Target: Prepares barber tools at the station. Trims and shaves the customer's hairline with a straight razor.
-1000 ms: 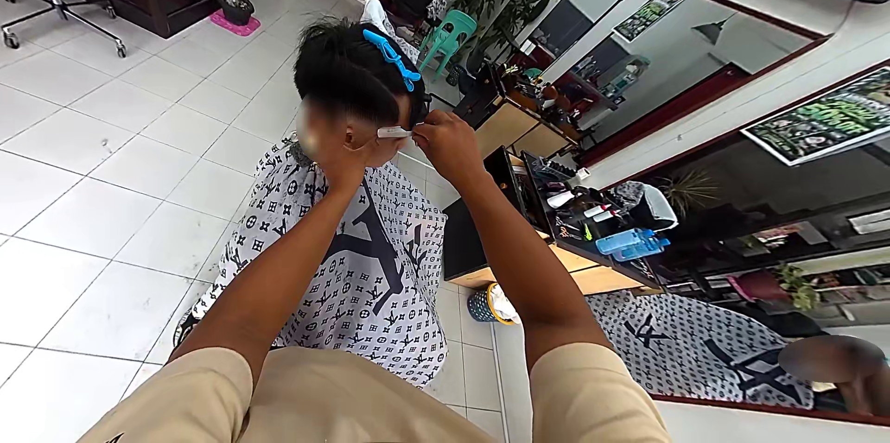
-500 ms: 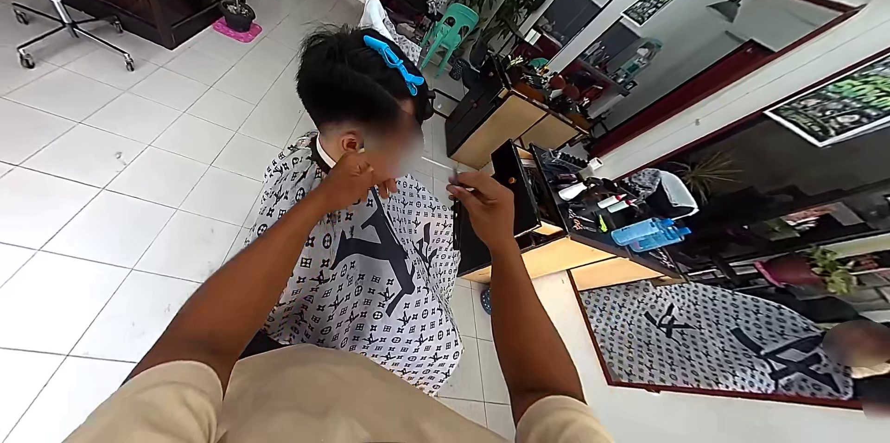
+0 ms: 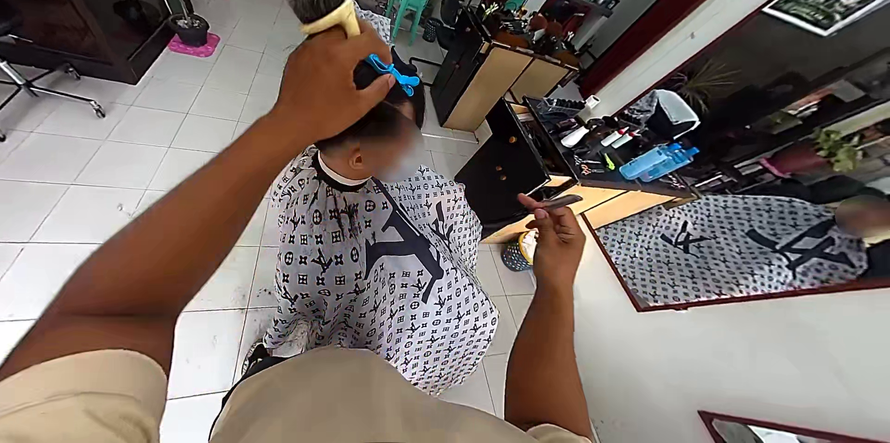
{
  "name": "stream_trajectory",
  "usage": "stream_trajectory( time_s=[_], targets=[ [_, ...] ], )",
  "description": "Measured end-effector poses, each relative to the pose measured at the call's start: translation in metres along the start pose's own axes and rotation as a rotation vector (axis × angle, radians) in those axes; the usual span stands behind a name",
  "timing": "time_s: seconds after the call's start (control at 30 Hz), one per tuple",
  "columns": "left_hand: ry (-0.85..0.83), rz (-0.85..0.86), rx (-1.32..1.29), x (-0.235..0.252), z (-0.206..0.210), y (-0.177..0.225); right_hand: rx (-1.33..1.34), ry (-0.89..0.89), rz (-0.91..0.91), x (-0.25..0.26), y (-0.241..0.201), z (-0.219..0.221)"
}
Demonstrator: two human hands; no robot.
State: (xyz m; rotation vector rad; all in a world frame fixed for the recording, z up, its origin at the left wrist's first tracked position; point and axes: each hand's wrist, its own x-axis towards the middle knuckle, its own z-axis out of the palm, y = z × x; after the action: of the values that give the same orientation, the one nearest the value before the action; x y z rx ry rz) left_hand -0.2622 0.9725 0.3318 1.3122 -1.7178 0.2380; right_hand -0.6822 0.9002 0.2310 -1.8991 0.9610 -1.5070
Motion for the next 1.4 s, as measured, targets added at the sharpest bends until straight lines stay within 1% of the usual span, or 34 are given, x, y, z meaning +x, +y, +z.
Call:
stream_trajectory(
  time_s=[0.03,0.07,0.13,0.2,0.23,0.27,0.3,0.37,0.43,0.47,0.53,0.6,0.73,0.83,0.97,1.17,1.4],
  targets=[
    [-0.074,0.018,0.078,0.012,-0.001,-0.008,0.097,0.048,0.021,0.000,-0.005,-0.003],
    [-0.148,0.035,0.150,0.021,0.001,-0.015,0.247,0.114,0.053,0.001,-0.011,-0.002],
    [-0.270,0.041,0.259,0.029,0.009,-0.025,0.622,0.232,0.059,0.006,-0.021,0.007],
    [-0.352,0.026,0.319,0.029,0.017,-0.029,0.899,0.250,-0.003,0.013,-0.024,0.024],
    [-0.383,0.016,0.336,0.028,0.021,-0.030,0.936,0.217,-0.021,0.016,-0.026,0.035],
    [-0.405,0.005,0.346,0.027,0.025,-0.031,0.895,0.159,-0.023,0.018,-0.028,0.046],
    [-0.420,-0.008,0.352,0.026,0.027,-0.031,0.796,0.099,-0.020,0.019,-0.030,0.060],
    [-0.436,-0.031,0.356,0.024,0.030,-0.030,0.491,-0.031,0.002,0.022,-0.034,0.089],
    [-0.442,-0.046,0.363,0.023,0.031,-0.029,0.154,-0.148,-0.039,0.023,-0.037,0.116],
    [-0.444,-0.045,0.368,0.022,0.032,-0.028,-0.007,-0.199,-0.090,0.024,-0.039,0.129],
    [-0.461,-0.037,0.377,0.021,0.035,-0.029,-0.223,-0.237,-0.234,0.030,-0.034,0.150],
    [-0.482,-0.018,0.390,0.021,0.037,-0.031,-0.378,-0.270,-0.370,0.038,-0.032,0.162],
    [-0.492,0.004,0.403,0.021,0.040,-0.033,-0.631,-0.344,-0.566,0.049,-0.037,0.173],
    [-0.502,-0.021,0.409,0.020,0.041,-0.031,-0.748,-0.368,-0.684,0.054,-0.041,0.177],
    [-0.495,-0.024,0.403,0.020,0.043,-0.031,-0.803,-0.341,-0.747,0.058,-0.043,0.181],
    [-0.488,-0.021,0.379,0.020,0.041,-0.030,-0.832,-0.329,-0.782,0.061,-0.043,0.180],
    [-0.461,0.003,0.388,0.019,0.041,-0.032,-0.855,-0.412,-0.773,0.059,-0.035,0.183]
  ],
)
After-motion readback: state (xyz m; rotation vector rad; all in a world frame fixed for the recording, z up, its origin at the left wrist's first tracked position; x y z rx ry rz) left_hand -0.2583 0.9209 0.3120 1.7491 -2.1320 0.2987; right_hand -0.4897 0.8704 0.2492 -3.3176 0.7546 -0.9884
